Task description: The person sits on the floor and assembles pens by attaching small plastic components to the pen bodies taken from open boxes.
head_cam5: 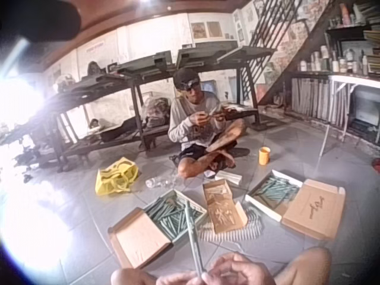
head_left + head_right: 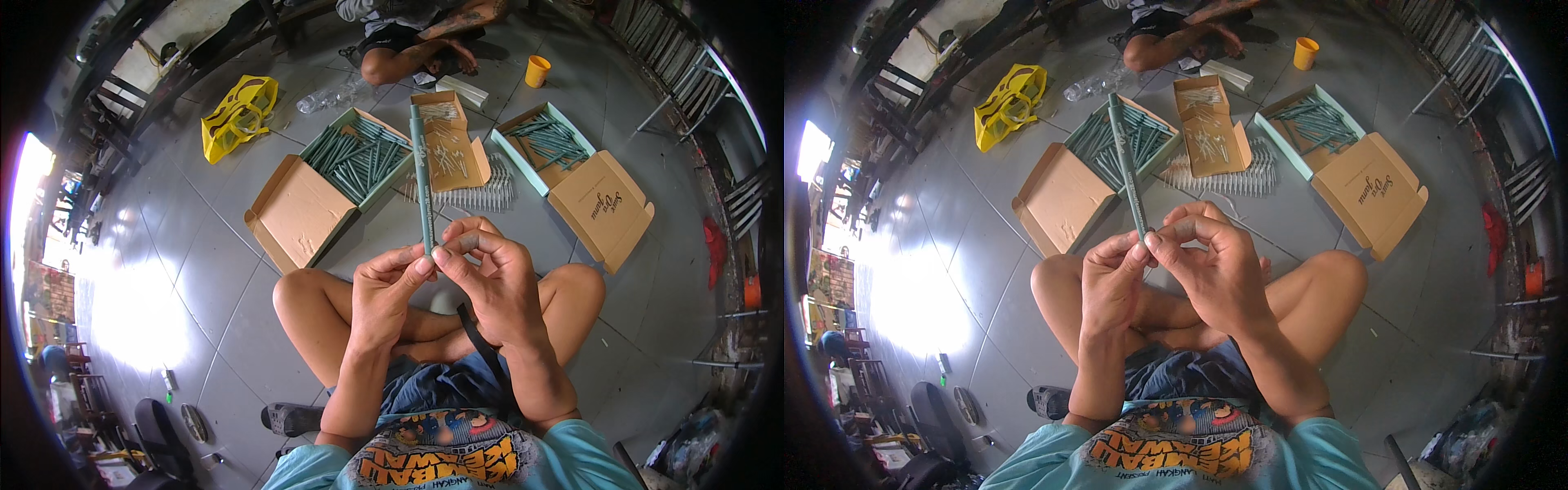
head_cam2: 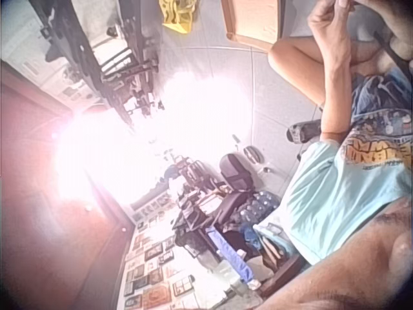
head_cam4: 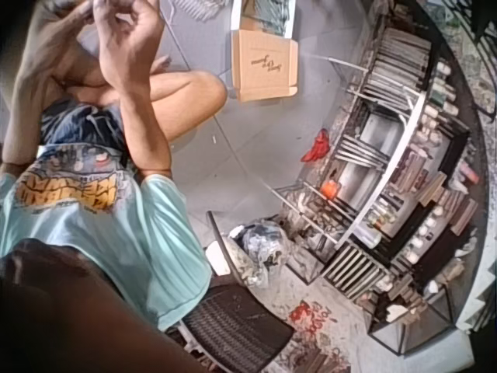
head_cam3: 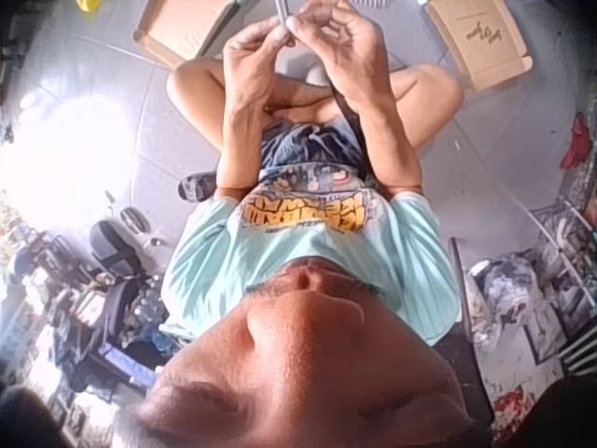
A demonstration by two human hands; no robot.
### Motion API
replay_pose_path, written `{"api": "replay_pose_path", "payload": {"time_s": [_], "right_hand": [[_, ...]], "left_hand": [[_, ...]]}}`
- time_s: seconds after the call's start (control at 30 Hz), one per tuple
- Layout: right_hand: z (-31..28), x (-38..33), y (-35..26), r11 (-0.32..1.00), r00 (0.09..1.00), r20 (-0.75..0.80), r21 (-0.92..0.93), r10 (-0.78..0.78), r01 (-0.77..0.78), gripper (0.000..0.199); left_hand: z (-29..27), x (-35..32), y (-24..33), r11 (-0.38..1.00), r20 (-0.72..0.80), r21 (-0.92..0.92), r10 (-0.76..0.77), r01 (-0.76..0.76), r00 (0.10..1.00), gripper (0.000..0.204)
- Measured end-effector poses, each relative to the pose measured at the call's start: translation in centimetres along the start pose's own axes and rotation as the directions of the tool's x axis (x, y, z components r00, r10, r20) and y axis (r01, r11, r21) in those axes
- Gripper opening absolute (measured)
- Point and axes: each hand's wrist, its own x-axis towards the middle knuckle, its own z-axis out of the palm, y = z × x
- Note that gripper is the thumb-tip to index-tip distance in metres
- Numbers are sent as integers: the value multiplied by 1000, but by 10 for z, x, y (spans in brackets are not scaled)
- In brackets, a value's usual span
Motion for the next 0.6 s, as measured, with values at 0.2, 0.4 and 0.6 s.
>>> {"api": "replay_pose_path", "payload": {"time_s": [0.2, 0.4, 0.6], "right_hand": [[0, 0, -1, 999, 1000, 12, 32, 19, -19, 13], [-3, 0, -4, 999, 1000, 10, -17, 27, -27, 13], [-9, 2, -3, 989, 999, 2, -137, 49, -48, 20]], "left_hand": [[-4, 0, -1, 1000, 12, 4, 11, -12, 1000, 21], [-5, 0, -1, 1000, 52, 2, 0, 0, 999, 19], [-7, -1, -2, 1000, 44, -13, -14, 15, 999, 20]]}}
